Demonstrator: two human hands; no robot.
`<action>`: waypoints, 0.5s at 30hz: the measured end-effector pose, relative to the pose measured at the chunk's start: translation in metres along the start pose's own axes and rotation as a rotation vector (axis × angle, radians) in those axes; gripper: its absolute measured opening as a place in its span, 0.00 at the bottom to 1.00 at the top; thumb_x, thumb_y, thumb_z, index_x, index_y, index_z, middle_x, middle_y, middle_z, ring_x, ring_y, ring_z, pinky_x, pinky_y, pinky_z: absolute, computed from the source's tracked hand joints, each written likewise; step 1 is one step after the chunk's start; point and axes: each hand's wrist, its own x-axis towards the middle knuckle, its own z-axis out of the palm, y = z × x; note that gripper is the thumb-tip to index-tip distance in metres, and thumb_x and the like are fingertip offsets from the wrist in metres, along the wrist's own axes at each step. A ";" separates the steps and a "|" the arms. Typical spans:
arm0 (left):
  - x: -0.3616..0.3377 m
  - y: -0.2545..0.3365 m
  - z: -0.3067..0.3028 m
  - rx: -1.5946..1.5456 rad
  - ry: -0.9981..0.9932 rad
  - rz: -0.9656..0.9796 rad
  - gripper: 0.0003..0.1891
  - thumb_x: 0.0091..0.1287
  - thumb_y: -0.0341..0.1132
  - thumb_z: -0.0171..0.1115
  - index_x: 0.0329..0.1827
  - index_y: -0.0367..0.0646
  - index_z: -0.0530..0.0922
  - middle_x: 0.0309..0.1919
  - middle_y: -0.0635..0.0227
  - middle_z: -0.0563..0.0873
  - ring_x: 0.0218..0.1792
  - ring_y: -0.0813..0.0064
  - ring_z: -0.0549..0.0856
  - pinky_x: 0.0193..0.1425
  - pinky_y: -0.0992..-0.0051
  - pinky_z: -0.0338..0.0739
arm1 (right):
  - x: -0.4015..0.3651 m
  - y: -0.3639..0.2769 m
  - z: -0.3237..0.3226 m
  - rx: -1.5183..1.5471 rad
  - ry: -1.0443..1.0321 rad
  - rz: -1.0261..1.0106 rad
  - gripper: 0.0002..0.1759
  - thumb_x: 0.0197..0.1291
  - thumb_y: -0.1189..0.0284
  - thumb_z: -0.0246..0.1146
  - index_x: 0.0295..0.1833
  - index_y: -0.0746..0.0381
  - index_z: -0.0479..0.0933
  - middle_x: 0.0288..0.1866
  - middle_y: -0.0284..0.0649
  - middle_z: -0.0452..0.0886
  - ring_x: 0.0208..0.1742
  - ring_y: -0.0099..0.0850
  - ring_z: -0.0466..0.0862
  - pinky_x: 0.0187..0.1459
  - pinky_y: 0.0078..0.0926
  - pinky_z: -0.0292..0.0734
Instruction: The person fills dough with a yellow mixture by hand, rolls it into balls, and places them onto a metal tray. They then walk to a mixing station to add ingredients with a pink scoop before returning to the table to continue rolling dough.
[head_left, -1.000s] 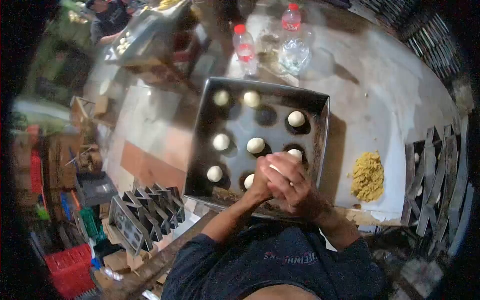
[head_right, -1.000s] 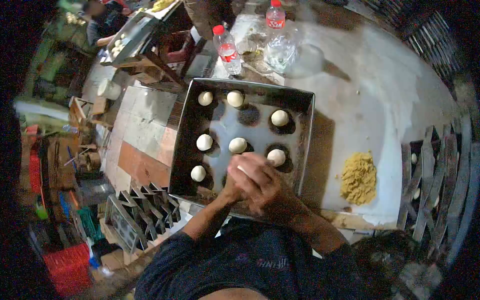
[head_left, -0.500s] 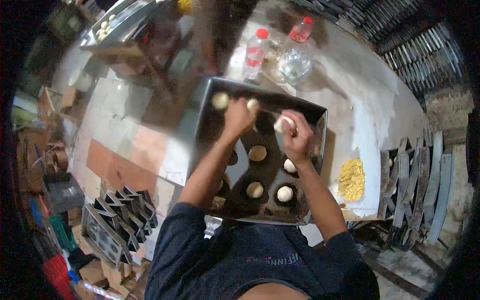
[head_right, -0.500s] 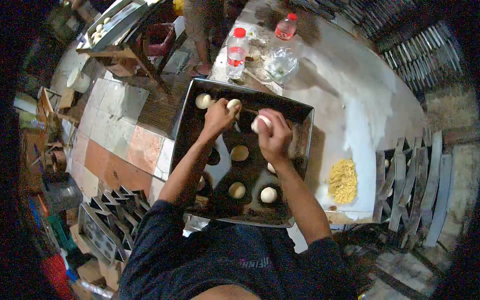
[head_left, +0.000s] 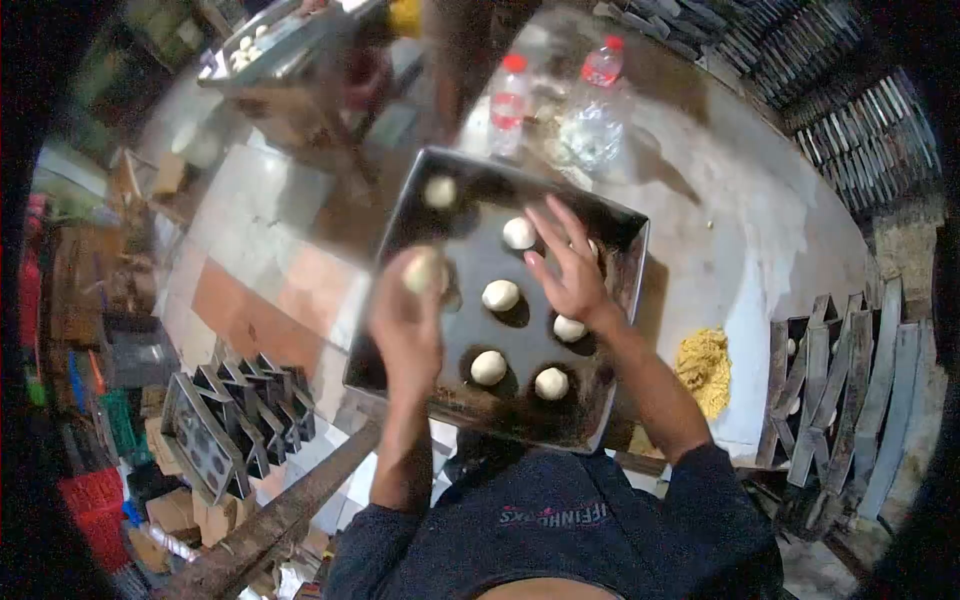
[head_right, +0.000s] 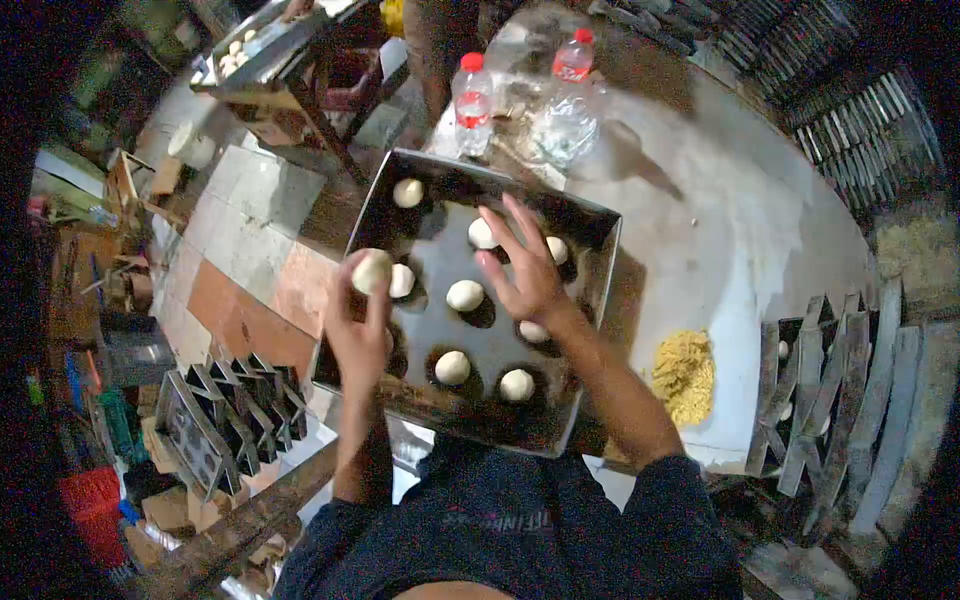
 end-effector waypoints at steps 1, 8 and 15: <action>-0.012 0.017 0.023 0.011 0.009 0.031 0.21 0.64 0.20 0.58 0.62 0.36 0.72 0.55 0.60 0.80 0.56 0.68 0.80 0.60 0.72 0.73 | -0.018 -0.013 -0.017 0.100 0.059 0.043 0.30 0.68 0.56 0.55 0.71 0.58 0.65 0.69 0.53 0.66 0.69 0.46 0.69 0.67 0.41 0.63; -0.096 0.086 0.138 -0.116 -0.480 0.154 0.40 0.59 0.36 0.70 0.73 0.36 0.60 0.56 0.56 0.75 0.52 0.65 0.79 0.58 0.68 0.74 | -0.122 -0.014 -0.131 0.618 0.296 0.166 0.23 0.53 0.76 0.71 0.56 0.67 0.77 0.48 0.45 0.83 0.49 0.31 0.84 0.52 0.26 0.77; -0.158 0.124 0.195 -0.122 -0.349 0.156 0.17 0.67 0.30 0.62 0.59 0.37 0.79 0.38 0.66 0.79 0.39 0.76 0.77 0.43 0.79 0.71 | -0.194 -0.014 -0.176 0.434 0.448 -0.136 0.27 0.54 0.72 0.66 0.61 0.66 0.74 0.62 0.54 0.74 0.63 0.46 0.75 0.64 0.37 0.69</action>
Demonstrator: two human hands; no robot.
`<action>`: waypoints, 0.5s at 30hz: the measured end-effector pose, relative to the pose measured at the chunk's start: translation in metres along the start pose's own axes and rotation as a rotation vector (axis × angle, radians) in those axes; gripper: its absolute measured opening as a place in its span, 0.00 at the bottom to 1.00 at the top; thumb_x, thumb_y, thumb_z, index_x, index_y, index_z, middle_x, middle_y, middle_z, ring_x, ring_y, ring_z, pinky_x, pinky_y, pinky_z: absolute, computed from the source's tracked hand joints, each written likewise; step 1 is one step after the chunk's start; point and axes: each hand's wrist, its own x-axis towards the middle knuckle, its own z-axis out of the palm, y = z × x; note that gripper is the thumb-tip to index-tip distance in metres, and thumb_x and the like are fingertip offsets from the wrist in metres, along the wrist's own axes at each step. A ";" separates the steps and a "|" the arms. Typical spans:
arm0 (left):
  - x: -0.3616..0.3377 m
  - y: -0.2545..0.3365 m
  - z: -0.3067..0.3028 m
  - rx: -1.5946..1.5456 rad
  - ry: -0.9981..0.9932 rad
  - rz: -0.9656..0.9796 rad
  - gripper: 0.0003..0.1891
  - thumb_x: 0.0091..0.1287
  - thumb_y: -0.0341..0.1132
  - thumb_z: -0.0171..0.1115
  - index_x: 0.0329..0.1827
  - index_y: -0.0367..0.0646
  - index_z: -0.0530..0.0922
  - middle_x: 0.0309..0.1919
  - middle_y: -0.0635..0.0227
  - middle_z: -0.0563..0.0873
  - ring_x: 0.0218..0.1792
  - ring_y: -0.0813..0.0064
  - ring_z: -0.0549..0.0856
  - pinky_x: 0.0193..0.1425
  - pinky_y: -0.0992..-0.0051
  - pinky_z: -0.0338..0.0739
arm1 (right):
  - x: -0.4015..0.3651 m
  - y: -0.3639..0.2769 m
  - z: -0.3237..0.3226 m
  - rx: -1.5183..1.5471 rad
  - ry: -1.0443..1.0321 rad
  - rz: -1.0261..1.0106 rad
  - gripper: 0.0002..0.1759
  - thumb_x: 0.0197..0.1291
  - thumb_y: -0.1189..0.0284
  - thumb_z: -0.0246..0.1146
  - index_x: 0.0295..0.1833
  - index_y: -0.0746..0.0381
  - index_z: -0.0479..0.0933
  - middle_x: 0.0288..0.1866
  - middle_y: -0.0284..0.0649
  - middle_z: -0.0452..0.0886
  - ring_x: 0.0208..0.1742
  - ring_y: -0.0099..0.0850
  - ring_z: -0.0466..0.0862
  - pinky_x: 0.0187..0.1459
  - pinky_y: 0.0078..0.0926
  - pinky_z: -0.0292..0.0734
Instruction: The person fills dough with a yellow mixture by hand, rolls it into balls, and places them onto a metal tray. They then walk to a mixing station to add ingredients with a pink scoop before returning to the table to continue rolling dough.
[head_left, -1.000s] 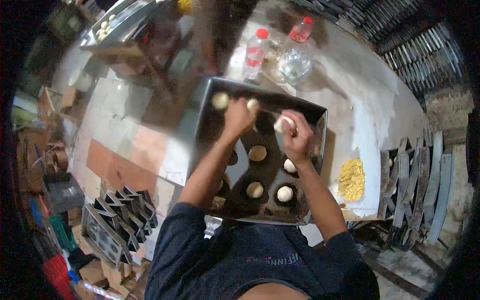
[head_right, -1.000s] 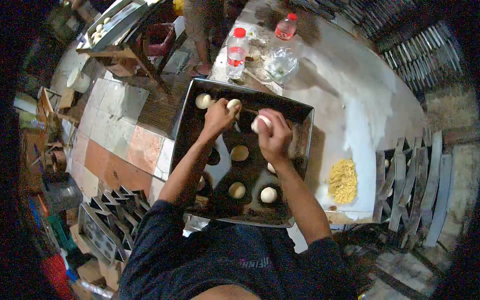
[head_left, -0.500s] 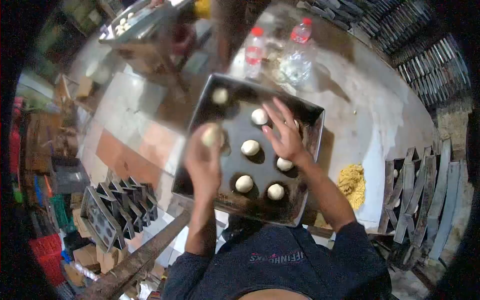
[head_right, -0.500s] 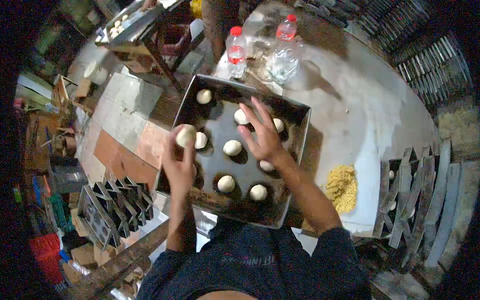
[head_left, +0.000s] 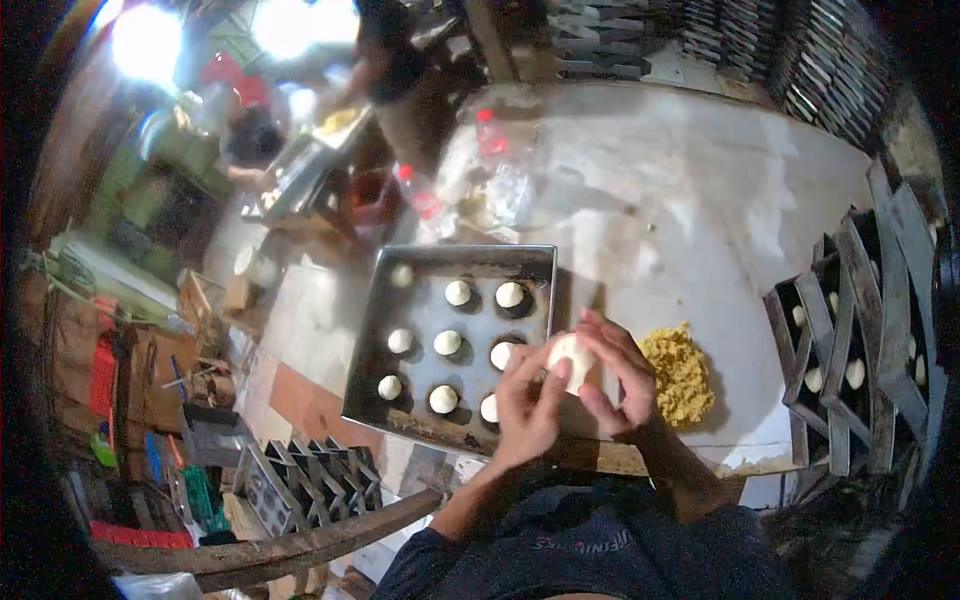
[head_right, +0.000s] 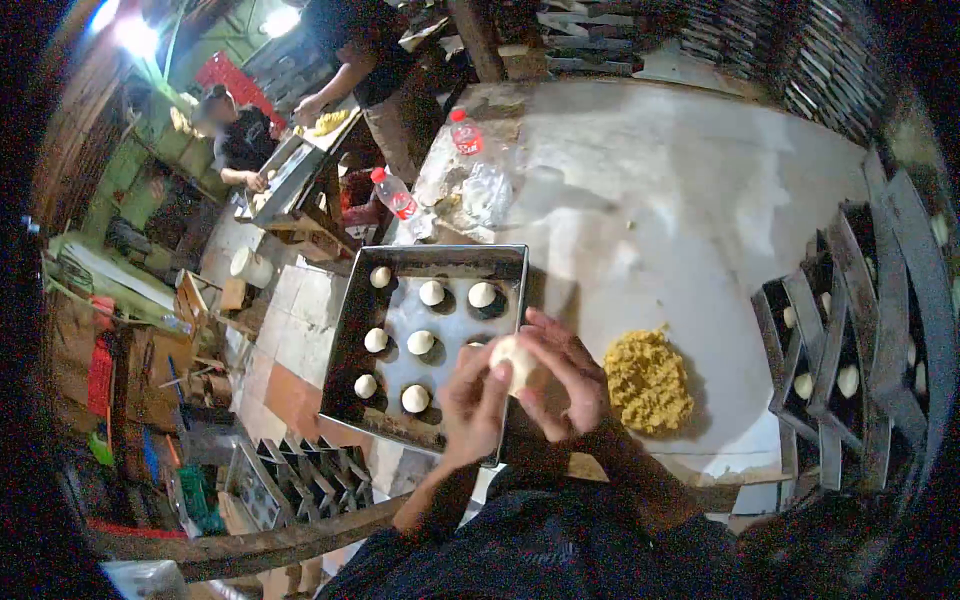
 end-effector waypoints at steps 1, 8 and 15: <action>-0.009 0.009 0.010 0.076 -0.018 0.141 0.17 0.65 0.28 0.63 0.57 0.37 0.80 0.38 0.61 0.79 0.40 0.71 0.78 0.43 0.76 0.72 | -0.009 -0.003 -0.002 0.078 0.078 0.035 0.21 0.58 0.74 0.63 0.58 0.67 0.75 0.55 0.52 0.78 0.56 0.41 0.80 0.58 0.32 0.73; -0.055 0.017 0.014 -0.121 -0.329 0.248 0.35 0.71 0.55 0.49 0.64 0.28 0.64 0.67 0.42 0.65 0.69 0.50 0.64 0.71 0.62 0.57 | -0.045 -0.059 0.022 0.193 0.214 0.083 0.10 0.63 0.75 0.60 0.48 0.68 0.78 0.42 0.43 0.82 0.42 0.27 0.82 0.46 0.24 0.78; -0.122 0.024 -0.055 -0.549 0.005 -0.337 0.21 0.76 0.43 0.51 0.59 0.31 0.74 0.48 0.62 0.82 0.45 0.78 0.80 0.49 0.75 0.75 | -0.055 -0.053 0.093 -0.158 0.214 -0.037 0.19 0.72 0.61 0.47 0.50 0.64 0.76 0.46 0.47 0.72 0.51 0.40 0.76 0.46 0.32 0.77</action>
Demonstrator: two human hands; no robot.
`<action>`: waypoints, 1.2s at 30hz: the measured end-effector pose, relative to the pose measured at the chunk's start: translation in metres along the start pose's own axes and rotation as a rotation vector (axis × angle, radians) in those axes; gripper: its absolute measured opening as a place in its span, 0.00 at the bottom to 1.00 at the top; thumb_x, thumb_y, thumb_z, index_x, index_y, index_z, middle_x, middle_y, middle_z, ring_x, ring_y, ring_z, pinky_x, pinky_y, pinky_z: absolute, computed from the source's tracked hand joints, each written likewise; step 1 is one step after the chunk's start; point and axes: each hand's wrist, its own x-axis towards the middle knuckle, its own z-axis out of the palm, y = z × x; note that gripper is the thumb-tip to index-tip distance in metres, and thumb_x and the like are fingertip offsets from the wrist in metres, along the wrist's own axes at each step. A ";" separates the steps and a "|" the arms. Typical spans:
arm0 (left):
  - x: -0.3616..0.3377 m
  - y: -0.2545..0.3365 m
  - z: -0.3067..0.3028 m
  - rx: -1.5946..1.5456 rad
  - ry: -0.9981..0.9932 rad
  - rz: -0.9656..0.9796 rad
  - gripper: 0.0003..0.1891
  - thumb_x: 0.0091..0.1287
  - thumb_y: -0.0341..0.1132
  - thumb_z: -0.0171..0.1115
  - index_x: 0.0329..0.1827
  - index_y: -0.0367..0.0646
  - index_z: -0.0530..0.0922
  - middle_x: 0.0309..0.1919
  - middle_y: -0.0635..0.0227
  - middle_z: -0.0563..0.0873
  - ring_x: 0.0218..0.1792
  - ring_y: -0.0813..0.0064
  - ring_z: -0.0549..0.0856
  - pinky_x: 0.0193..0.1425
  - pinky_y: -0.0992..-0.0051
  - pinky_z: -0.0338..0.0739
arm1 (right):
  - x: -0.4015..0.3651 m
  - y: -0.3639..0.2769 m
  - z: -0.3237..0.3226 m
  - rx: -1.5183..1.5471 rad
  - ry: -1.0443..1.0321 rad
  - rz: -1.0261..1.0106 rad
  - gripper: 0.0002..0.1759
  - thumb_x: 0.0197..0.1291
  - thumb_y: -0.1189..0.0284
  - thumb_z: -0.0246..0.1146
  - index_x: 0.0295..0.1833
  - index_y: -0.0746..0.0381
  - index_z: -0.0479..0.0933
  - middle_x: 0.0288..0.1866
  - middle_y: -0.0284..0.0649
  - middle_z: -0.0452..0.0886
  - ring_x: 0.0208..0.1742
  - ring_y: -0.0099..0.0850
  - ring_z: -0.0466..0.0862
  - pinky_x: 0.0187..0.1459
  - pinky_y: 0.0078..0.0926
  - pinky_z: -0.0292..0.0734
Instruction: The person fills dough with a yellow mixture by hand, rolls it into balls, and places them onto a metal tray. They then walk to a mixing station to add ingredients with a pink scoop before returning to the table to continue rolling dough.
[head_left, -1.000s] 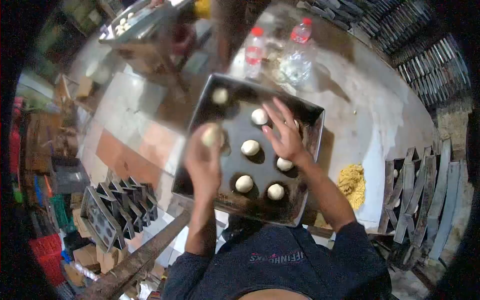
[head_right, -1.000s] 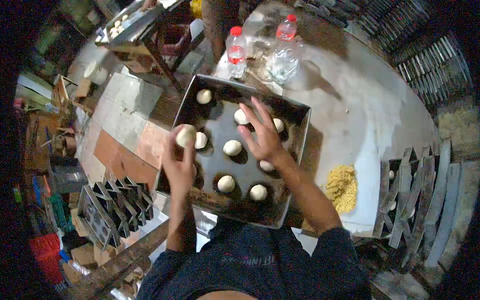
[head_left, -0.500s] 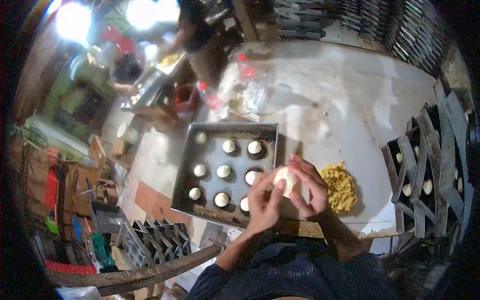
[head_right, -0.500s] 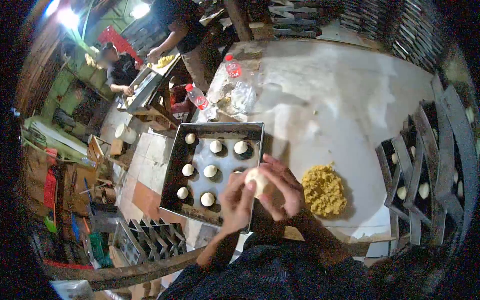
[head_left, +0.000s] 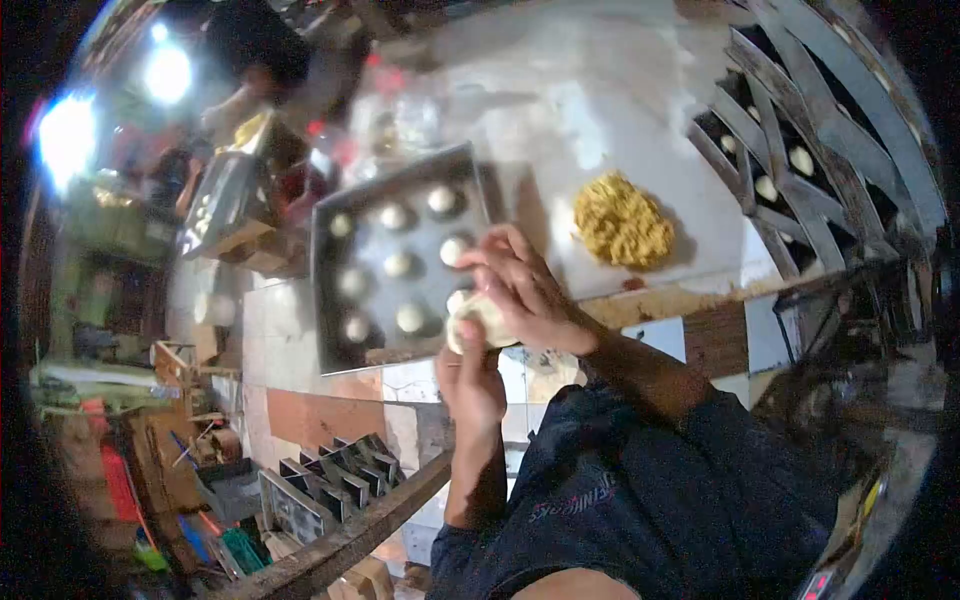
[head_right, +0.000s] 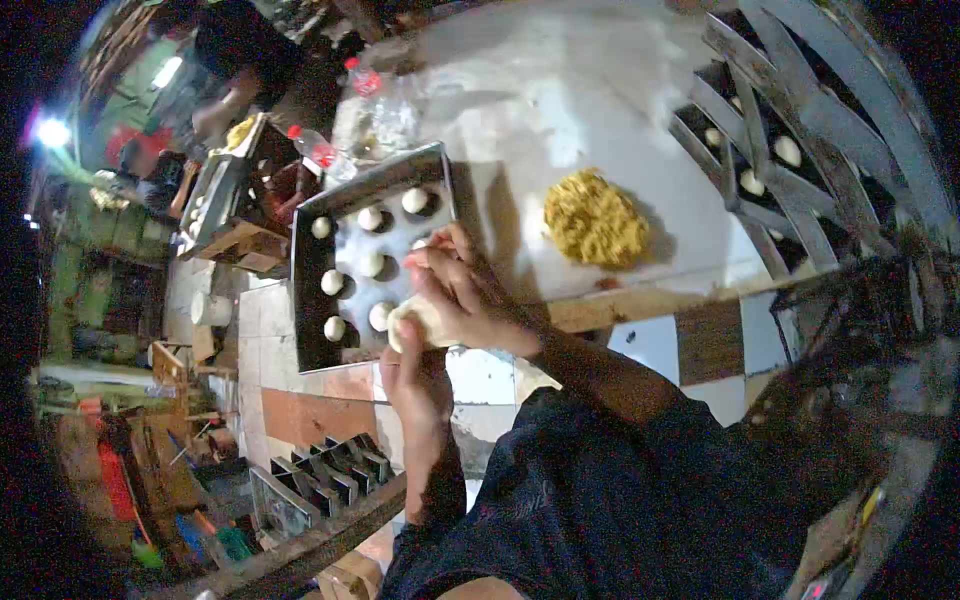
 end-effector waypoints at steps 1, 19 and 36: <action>-0.003 -0.004 -0.002 -0.218 0.069 -0.065 0.22 0.76 0.43 0.51 0.60 0.31 0.73 0.50 0.62 0.81 0.47 0.76 0.80 0.51 0.74 0.75 | -0.007 -0.007 -0.012 0.093 -0.133 0.227 0.16 0.72 0.64 0.49 0.49 0.65 0.76 0.48 0.48 0.72 0.47 0.39 0.76 0.43 0.31 0.76; 0.077 -0.070 0.059 -0.286 -0.340 -0.431 0.30 0.75 0.45 0.46 0.72 0.31 0.57 0.63 0.47 0.74 0.62 0.63 0.77 0.65 0.70 0.74 | -0.039 0.181 -0.214 -0.709 -0.332 0.679 0.13 0.50 0.73 0.67 0.42 0.66 0.82 0.42 0.53 0.83 0.45 0.53 0.82 0.53 0.45 0.76; 0.137 -0.140 0.141 -0.131 -0.075 -0.508 0.22 0.73 0.38 0.55 0.67 0.37 0.69 0.61 0.60 0.77 0.59 0.69 0.78 0.63 0.67 0.74 | 0.000 0.173 -0.236 0.504 -0.049 0.866 0.21 0.60 0.80 0.57 0.60 0.63 0.76 0.50 0.51 0.83 0.46 0.41 0.86 0.51 0.26 0.79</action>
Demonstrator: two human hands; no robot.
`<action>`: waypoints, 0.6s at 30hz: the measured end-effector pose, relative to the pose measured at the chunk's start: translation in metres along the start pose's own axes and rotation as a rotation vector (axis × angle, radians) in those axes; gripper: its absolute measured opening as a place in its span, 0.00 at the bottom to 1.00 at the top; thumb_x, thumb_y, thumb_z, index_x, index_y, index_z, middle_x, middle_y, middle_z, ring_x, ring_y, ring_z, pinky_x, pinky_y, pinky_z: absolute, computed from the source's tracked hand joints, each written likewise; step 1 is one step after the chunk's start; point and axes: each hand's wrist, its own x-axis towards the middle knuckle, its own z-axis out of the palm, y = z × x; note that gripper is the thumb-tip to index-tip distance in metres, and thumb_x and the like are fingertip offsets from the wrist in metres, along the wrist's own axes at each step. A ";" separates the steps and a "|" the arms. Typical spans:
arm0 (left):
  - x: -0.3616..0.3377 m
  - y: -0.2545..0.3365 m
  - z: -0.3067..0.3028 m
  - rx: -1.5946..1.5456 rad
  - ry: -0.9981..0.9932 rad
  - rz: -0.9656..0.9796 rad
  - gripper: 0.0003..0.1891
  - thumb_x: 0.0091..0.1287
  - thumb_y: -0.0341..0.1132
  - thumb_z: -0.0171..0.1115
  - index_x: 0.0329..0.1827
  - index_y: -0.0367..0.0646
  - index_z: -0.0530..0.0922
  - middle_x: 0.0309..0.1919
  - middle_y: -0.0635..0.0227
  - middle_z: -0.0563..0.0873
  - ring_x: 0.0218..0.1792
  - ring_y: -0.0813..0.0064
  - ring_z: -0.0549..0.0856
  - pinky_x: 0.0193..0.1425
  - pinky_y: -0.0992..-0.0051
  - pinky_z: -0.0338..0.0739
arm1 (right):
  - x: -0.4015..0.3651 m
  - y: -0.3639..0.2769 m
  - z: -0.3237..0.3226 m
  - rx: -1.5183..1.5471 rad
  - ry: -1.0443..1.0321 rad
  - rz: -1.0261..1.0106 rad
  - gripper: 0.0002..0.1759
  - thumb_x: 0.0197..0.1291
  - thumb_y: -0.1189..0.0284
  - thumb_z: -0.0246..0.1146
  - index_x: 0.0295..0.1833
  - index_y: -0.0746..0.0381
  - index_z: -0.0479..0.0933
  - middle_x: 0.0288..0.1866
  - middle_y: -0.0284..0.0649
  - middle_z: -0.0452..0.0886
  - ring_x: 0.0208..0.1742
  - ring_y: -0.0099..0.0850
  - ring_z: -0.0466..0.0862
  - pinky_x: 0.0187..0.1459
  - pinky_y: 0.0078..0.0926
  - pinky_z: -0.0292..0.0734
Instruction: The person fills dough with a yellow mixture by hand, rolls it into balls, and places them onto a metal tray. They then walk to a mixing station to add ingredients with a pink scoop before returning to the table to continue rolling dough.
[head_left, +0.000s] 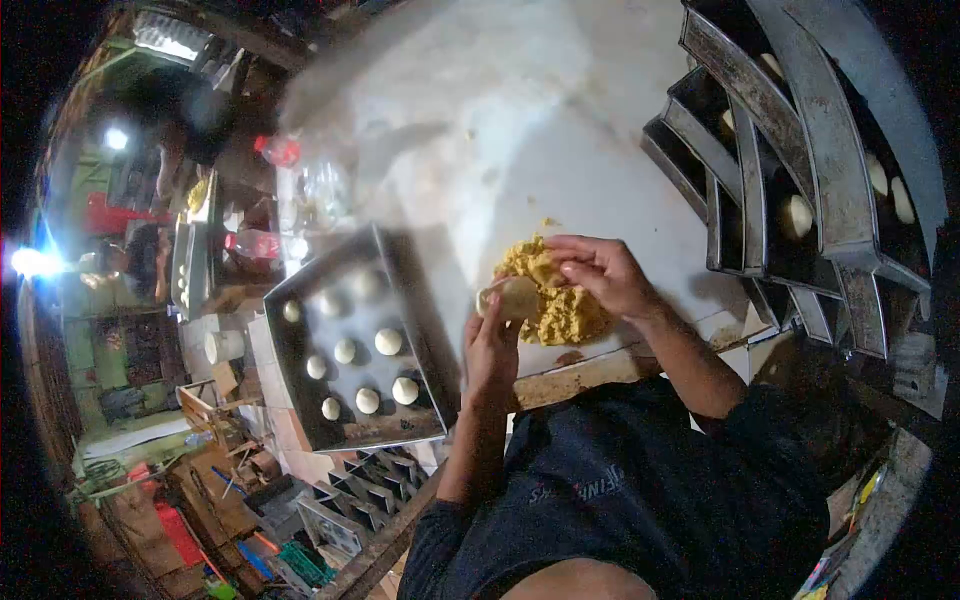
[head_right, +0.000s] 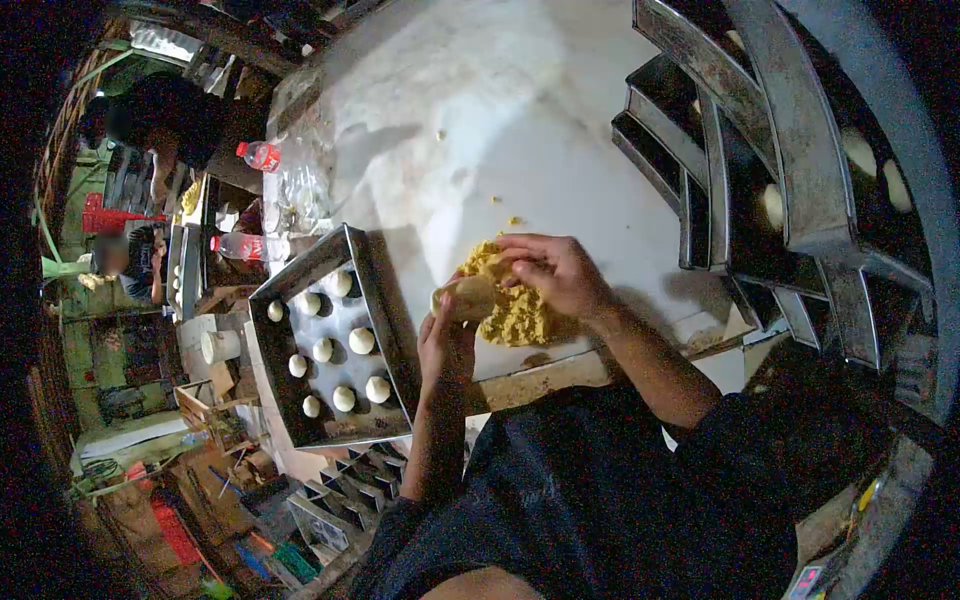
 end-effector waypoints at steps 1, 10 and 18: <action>0.002 -0.003 0.006 -0.018 0.006 -0.005 0.22 0.74 0.39 0.54 0.67 0.37 0.69 0.60 0.60 0.77 0.58 0.70 0.78 0.62 0.69 0.74 | -0.004 -0.007 0.015 -0.004 -0.003 -0.001 0.21 0.60 0.80 0.57 0.60 0.63 0.76 0.50 0.51 0.83 0.46 0.41 0.86 0.51 0.26 0.79; -0.048 0.019 -0.015 -0.137 -0.018 0.379 0.24 0.72 0.29 0.54 0.69 0.32 0.63 0.57 0.57 0.78 0.57 0.69 0.79 0.62 0.70 0.76 | -0.033 -0.027 0.102 -0.581 0.042 -0.521 0.19 0.55 0.75 0.67 0.54 0.66 0.79 0.46 0.45 0.80 0.38 0.33 0.82 0.41 0.28 0.80; -0.155 0.020 -0.105 0.985 0.217 0.954 0.36 0.71 0.31 0.48 0.73 0.23 0.38 0.67 0.36 0.60 0.68 0.45 0.64 0.73 0.59 0.54 | -0.092 -0.014 0.239 -0.477 -0.065 -0.578 0.19 0.52 0.72 0.72 0.45 0.73 0.80 0.49 0.46 0.77 0.40 0.30 0.84 0.38 0.25 0.83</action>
